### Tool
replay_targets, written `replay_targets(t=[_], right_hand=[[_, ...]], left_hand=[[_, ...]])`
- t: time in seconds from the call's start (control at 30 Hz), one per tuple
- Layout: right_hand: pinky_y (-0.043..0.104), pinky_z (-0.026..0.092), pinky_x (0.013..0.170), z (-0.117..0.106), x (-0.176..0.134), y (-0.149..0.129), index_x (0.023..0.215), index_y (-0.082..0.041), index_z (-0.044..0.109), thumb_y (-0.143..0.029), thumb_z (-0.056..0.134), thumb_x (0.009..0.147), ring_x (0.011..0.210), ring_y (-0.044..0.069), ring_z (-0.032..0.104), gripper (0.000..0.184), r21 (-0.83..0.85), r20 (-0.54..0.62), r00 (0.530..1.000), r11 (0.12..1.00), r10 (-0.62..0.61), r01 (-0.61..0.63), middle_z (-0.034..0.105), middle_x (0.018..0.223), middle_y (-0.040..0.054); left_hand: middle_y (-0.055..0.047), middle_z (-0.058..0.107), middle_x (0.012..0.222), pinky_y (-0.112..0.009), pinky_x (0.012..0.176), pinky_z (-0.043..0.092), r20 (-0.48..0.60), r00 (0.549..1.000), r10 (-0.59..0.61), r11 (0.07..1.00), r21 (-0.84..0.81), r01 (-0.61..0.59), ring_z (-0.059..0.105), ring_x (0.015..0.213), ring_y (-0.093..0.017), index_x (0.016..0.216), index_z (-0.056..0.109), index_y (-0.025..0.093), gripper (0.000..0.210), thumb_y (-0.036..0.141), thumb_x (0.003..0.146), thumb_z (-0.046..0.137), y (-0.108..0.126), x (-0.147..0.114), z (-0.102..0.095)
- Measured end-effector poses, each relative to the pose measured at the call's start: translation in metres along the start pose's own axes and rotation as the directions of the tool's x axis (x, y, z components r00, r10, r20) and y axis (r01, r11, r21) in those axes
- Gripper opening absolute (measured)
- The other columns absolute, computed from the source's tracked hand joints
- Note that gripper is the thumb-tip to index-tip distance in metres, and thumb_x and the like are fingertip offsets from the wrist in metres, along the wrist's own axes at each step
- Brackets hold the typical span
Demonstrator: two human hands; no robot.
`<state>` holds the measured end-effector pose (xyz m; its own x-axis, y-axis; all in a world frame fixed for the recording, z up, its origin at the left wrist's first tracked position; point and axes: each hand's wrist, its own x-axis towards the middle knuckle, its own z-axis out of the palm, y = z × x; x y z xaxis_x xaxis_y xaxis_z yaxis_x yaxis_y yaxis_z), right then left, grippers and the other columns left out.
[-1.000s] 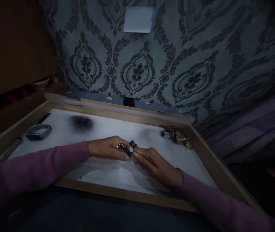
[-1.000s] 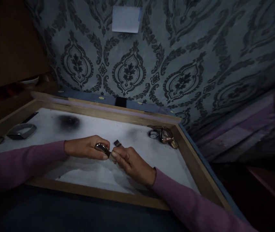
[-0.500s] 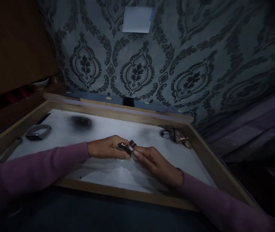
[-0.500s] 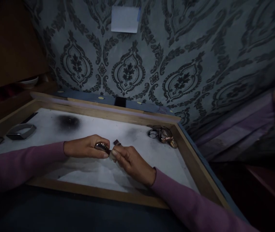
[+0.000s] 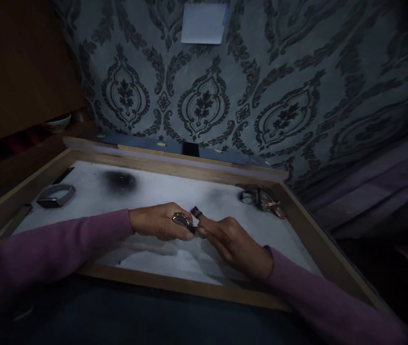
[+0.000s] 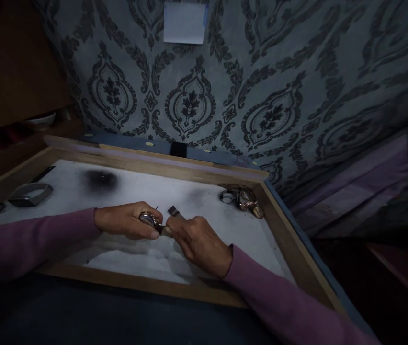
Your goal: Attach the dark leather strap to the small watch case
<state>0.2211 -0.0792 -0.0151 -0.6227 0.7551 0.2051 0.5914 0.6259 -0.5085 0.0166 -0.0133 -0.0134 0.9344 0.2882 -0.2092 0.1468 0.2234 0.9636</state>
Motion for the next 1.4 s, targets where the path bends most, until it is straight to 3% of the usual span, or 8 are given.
replay_targets(t=[0.2,0.5,0.67,0.83,1.03,1.4], right_hand=[[0.024,0.026,0.048,0.001,-0.001,-0.001,0.077,-0.020,0.043,-0.020,0.031,0.098,0.044,0.010,0.038,0.024,-0.083,-0.107,0.990,0.993,-0.096,0.087,0.042,0.058,-0.0040],[0.026,0.026,0.047,0.003,-0.002,0.000,0.082,-0.019,0.046,-0.012,0.030,0.096,0.044,0.010,0.038,0.023,-0.220,-0.180,0.959,0.960,-0.218,0.176,0.045,0.057,-0.0036],[0.024,0.028,0.047,0.003,0.000,0.001,0.084,-0.020,0.044,-0.013,0.031,0.097,0.044,0.010,0.040,0.020,-0.186,-0.206,0.945,0.958,-0.254,0.217,0.045,0.059,-0.0041],[0.024,0.030,0.049,0.003,-0.001,0.000,0.083,-0.020,0.045,-0.015,0.031,0.098,0.046,0.010,0.043,0.021,-0.120,-0.150,0.972,0.979,-0.182,0.165,0.047,0.061,-0.0035],[0.023,0.029,0.048,0.001,0.001,0.000,0.079,-0.020,0.043,-0.016,0.032,0.098,0.045,0.010,0.041,0.023,-0.103,-0.142,0.977,0.984,-0.160,0.146,0.043,0.059,-0.0049],[0.024,0.029,0.047,0.004,-0.002,0.005,0.086,-0.019,0.046,-0.007,0.033,0.094,0.044,0.011,0.042,0.019,-0.292,-0.237,0.927,0.931,-0.292,0.218,0.048,0.057,-0.0041]], left_hand=[[0.011,0.029,0.047,-0.018,0.036,0.015,0.026,1.000,0.005,0.981,-0.194,0.000,0.021,0.038,-0.003,0.064,0.044,0.017,0.034,0.030,0.072,0.075,-0.004,0.002,0.004],[0.012,0.031,0.045,-0.016,0.036,0.016,0.045,0.999,0.008,0.952,-0.307,0.006,0.022,0.036,-0.002,0.068,0.047,0.017,0.031,0.027,0.070,0.076,-0.005,0.002,0.010],[0.011,0.033,0.041,-0.016,0.035,0.016,0.057,0.998,0.031,0.957,-0.289,-0.013,0.021,0.035,-0.002,0.069,0.049,0.016,0.028,0.029,0.071,0.074,-0.004,0.002,0.010],[0.010,0.037,0.040,-0.016,0.032,0.017,0.094,0.995,0.034,0.958,-0.287,-0.005,0.022,0.033,-0.003,0.074,0.052,0.015,0.025,0.031,0.074,0.072,-0.005,0.002,0.008],[0.010,0.038,0.041,-0.015,0.033,0.019,0.048,0.998,0.051,0.966,-0.256,-0.037,0.024,0.034,-0.003,0.074,0.051,0.015,0.024,0.028,0.074,0.072,-0.004,0.002,0.007],[0.010,0.039,0.043,-0.015,0.033,0.020,0.065,0.994,0.087,0.964,-0.258,-0.068,0.025,0.035,-0.004,0.078,0.052,0.015,0.022,0.028,0.076,0.070,-0.003,0.002,0.009]])
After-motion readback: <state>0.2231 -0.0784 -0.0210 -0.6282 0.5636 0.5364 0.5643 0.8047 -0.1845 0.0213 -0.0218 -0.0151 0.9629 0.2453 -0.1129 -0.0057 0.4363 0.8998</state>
